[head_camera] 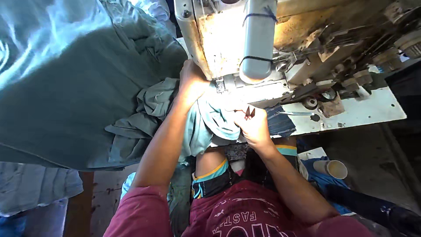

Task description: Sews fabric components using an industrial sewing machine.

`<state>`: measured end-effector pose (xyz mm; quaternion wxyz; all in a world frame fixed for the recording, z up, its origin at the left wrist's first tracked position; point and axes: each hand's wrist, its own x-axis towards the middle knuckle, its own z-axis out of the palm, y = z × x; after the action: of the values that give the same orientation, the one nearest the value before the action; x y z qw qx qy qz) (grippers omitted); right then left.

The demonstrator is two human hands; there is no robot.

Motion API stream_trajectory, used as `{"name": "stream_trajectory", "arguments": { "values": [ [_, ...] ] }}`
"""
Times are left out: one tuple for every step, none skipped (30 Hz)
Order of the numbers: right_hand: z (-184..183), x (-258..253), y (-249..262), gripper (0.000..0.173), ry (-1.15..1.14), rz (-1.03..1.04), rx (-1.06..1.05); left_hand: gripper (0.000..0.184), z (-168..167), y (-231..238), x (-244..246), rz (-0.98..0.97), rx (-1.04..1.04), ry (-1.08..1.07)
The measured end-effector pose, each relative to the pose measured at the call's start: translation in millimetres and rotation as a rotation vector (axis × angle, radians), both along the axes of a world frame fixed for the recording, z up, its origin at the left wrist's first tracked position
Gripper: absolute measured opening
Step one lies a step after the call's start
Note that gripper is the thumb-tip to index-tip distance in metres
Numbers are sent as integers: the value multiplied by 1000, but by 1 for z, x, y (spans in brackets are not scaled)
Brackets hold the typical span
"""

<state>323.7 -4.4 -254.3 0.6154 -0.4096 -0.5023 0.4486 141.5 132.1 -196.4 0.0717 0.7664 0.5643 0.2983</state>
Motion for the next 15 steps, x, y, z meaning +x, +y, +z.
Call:
{"name": "stream_trajectory", "arguments": {
  "values": [
    [0,-2,2,10,-1,-18,13,49,-4,6,0,-12,4,-17],
    [0,-3,3,9,2,-28,25,51,-8,12,-1,-27,13,-44],
    [0,-3,1,9,10,-27,32,51,-8,13,-2,-49,14,-73],
    [1,-3,-1,9,21,-22,32,49,-5,13,-3,-80,10,-100],
    [2,-2,-5,9,27,-13,20,46,-2,10,-3,-114,3,-120],
    [2,-2,-10,11,23,-10,2,43,1,6,-4,-143,-13,-131],
    [3,-1,-14,16,21,-2,-9,42,4,2,-5,-162,-33,-142],
    [2,0,-18,21,23,2,-15,40,3,0,-5,-159,-43,-151],
    [1,0,-19,24,21,-1,-11,39,2,0,-5,-156,-44,-156],
    [0,0,-18,25,8,-12,0,40,0,1,-5,-146,-44,-152],
    [-1,-2,-17,25,-8,-28,18,42,-2,3,-5,-134,-44,-145],
    [-2,-3,-14,24,-27,-45,40,44,-2,6,-4,-125,-40,-138],
    [-1,-4,-10,19,-50,-64,60,47,-3,9,-4,-123,-37,-139],
    [0,-4,-6,13,-57,-77,71,49,-4,13,-3,-130,-27,-143],
    [0,-5,-2,10,-49,-80,77,51,-5,17,-3,-141,-20,-154]
  ]
}}
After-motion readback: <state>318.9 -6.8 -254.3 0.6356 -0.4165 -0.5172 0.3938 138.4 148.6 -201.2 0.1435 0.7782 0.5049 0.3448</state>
